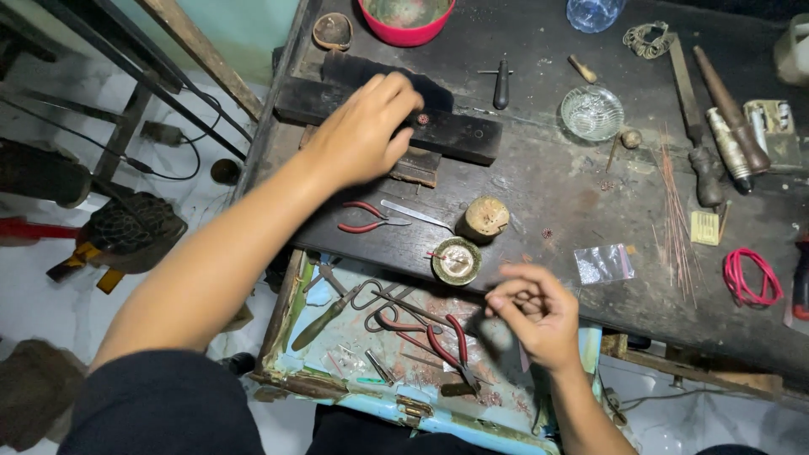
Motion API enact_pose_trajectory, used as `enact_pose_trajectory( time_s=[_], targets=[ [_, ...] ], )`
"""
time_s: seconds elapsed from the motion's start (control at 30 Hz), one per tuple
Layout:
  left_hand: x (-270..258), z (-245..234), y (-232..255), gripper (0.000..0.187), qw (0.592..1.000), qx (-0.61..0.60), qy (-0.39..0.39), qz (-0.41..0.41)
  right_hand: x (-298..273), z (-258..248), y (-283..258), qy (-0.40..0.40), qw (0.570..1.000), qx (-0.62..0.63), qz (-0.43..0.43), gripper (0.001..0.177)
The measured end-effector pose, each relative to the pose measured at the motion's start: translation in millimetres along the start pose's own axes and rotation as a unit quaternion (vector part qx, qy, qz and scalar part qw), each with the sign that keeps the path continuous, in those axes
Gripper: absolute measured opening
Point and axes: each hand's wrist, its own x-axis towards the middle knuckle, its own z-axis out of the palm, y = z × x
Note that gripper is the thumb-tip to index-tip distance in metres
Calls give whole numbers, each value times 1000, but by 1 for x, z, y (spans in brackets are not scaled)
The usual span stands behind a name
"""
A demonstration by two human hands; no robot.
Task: A person is crafting jewelry at a workbench, using pliers to adjust a small filigree bead, applying flux, and using a torch to solder it.
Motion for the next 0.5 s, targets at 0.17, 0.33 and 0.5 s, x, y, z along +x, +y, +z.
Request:
enact_pose_trajectory(
  time_s=[0.17,0.33,0.5],
  targets=[
    [-107,-3,110,25,994,-111,12,20,-5,14,-15,-55,998,-17,3,12],
    [-223,20,186,43,960,-190,-201,41,-10,26,-21,-136,980,-140,-40,17],
    [-253,23,213,21,995,-83,58,-21,-24,20,-28,-90,978,-176,67,18]
  ],
)
